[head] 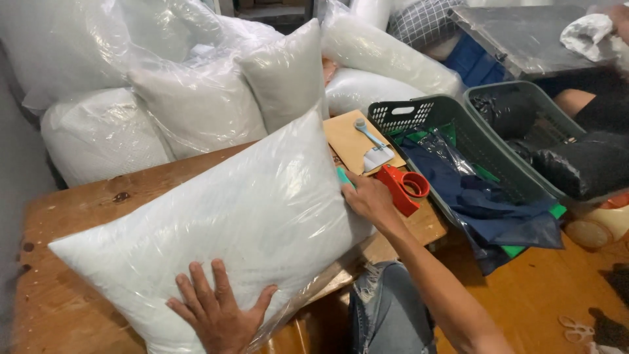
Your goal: Using a small handheld tool to clean or smooth the plastic packaging of a newly filled pillow.
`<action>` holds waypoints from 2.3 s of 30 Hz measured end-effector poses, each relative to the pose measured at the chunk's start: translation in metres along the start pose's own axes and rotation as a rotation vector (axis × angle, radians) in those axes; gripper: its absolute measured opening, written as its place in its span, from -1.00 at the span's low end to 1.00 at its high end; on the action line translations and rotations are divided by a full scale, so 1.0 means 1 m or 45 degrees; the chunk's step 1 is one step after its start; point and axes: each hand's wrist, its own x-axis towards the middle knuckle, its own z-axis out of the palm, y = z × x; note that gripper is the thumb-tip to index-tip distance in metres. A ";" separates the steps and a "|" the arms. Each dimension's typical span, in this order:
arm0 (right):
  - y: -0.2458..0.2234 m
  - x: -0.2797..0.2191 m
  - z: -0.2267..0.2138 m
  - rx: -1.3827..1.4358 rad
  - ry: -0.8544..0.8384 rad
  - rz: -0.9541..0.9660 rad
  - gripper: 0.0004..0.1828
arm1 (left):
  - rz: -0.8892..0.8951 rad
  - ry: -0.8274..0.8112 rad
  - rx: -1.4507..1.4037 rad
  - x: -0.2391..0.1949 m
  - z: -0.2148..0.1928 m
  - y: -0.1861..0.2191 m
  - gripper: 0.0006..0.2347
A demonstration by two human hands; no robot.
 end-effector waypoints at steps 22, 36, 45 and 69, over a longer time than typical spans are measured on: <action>-0.058 0.085 0.012 0.008 0.502 -0.479 -0.33 | -0.026 -0.012 -0.049 0.005 0.007 -0.001 0.05; 0.052 0.006 0.028 -0.089 -0.066 0.168 -0.35 | -0.011 -0.116 -0.069 0.011 -0.002 0.000 0.06; -0.044 -0.105 0.102 -0.243 0.690 -1.607 -0.41 | 0.015 -0.119 -0.030 0.025 -0.006 -0.006 -0.05; 0.072 -0.043 0.063 -0.187 0.536 -0.467 -0.18 | -0.029 -0.181 -0.046 0.053 -0.017 -0.007 -0.02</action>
